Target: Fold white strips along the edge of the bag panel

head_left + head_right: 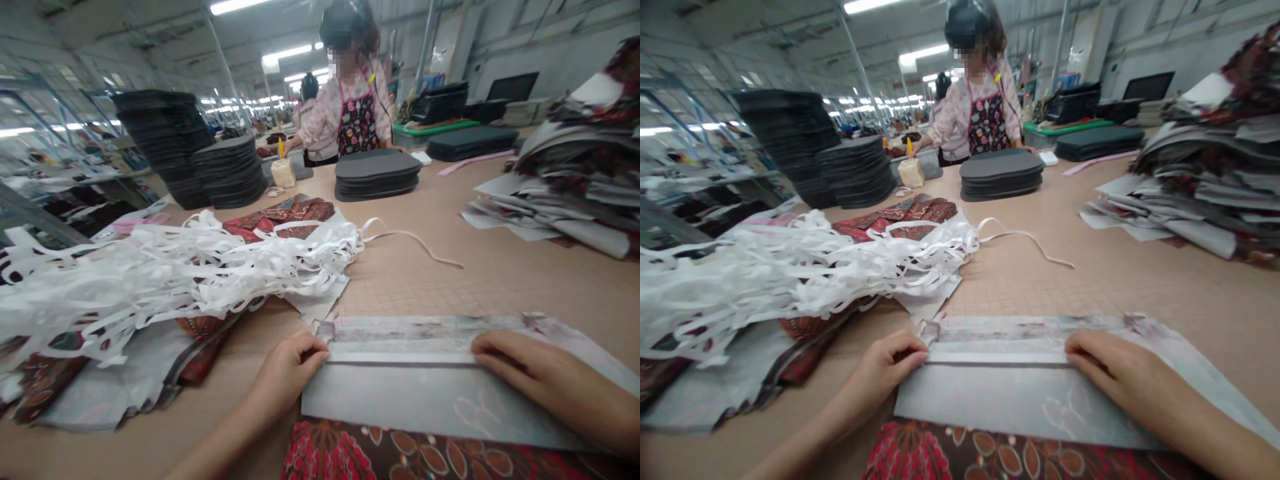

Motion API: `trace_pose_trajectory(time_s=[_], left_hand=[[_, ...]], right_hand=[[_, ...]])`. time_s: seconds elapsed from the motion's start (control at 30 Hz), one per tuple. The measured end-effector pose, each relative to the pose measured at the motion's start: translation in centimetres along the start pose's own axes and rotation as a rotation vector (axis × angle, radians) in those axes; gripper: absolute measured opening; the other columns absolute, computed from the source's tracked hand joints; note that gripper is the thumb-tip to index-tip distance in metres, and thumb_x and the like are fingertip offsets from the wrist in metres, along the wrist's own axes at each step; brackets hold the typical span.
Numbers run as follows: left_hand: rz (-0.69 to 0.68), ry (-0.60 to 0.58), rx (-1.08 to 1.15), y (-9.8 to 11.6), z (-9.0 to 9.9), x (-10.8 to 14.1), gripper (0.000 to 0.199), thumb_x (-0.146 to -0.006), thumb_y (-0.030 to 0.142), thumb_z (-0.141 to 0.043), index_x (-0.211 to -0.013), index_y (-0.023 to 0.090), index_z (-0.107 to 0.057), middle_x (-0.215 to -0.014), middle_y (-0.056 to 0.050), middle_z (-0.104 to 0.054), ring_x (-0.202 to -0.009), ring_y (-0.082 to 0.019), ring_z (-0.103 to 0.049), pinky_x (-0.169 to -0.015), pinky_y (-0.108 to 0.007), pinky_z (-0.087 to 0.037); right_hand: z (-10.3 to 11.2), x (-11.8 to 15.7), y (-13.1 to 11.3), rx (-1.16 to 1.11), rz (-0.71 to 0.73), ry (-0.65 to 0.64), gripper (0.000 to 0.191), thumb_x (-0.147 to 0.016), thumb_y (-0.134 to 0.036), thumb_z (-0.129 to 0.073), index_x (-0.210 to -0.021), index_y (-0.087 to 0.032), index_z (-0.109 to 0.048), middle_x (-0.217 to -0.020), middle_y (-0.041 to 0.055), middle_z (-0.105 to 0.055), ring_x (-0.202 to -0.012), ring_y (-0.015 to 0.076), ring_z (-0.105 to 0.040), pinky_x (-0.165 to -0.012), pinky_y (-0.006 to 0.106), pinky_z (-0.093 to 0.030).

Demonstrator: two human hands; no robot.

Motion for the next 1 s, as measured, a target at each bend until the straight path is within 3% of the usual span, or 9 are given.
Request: trace_pose_trajectory(time_s=[0.33,0.57,0.67,0.83,0.93,1.0], left_hand=[[0.135,-0.002,-0.04,-1.5,-0.6,-0.2,0.007,-0.075,0.019,-0.049,-0.078,0.017,-0.055,-0.064,0.003,-0.052,-0.059,-0.012,-0.048,-0.055,-0.021,-0.035],[0.116,-0.013,-0.209,-0.6,-0.6,-0.2,0.007,-0.075,0.013,-0.047,-0.078,0.018,-0.051,-0.067,0.002,-0.052,-0.062,-0.013,-0.05,-0.057,-0.022,-0.035],[0.016,0.013,-0.443,0.3,-0.9,0.1,0.01,-0.077,0.009,-0.045,-0.077,0.017,-0.051,-0.073,-0.001,-0.055,-0.069,-0.016,-0.051,-0.062,-0.025,-0.038],[-0.27,0.038,-0.87,2.0,-1.7,1.3,0.018,-0.082,0.008,-0.043,-0.084,0.016,-0.059,-0.089,-0.008,-0.058,-0.08,-0.024,-0.051,-0.07,-0.037,-0.041],[-0.373,-0.011,-1.01,2.5,-2.1,2.2,0.024,-0.08,0.005,-0.042,-0.09,0.013,-0.062,-0.087,-0.01,-0.06,-0.078,-0.025,-0.053,-0.071,-0.04,-0.042],[-0.438,-0.022,-1.059,2.6,-2.4,2.7,0.034,-0.079,0.002,-0.039,-0.104,0.011,-0.06,-0.09,-0.012,-0.06,-0.081,-0.026,-0.053,-0.074,-0.04,-0.042]], right_hand=[[-1.9,0.4,2.1,0.065,0.096,0.134,0.023,-0.083,-0.043,-0.047,-0.085,-0.029,-0.064,-0.086,0.0047,-0.066,-0.077,0.0246,-0.062,-0.072,0.041,-0.048],[-2.0,0.5,1.9,0.071,0.097,0.157,0.025,-0.084,-0.044,-0.045,-0.085,-0.028,-0.064,-0.086,0.0046,-0.066,-0.077,0.0247,-0.062,-0.072,0.043,-0.048],[-1.6,0.3,1.1,0.064,0.09,0.156,0.025,-0.084,-0.043,-0.045,-0.084,-0.027,-0.064,-0.085,0.0054,-0.066,-0.077,0.0241,-0.062,-0.071,0.042,-0.048],[-1.2,-0.1,0.3,0.047,0.014,0.157,0.025,-0.085,-0.039,-0.042,-0.084,-0.022,-0.06,-0.084,0.0074,-0.065,-0.076,0.0226,-0.061,-0.069,0.037,-0.048],[-1.2,-0.2,-0.2,0.052,0.006,0.115,0.023,-0.087,-0.033,-0.04,-0.081,-0.019,-0.058,-0.081,0.0071,-0.063,-0.074,0.0206,-0.059,-0.068,0.035,-0.046],[-1.1,-0.3,-0.6,0.07,0.007,0.096,0.022,-0.088,-0.029,-0.039,-0.079,-0.019,-0.057,-0.079,0.0067,-0.062,-0.074,0.0197,-0.058,-0.068,0.034,-0.045]])
Point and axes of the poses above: each hand's wrist, its own x-axis away from the middle knuckle, its own z-axis out of the back of the hand, y = z × x, the point moved 4 cm from there along -x, towards the middle knuckle
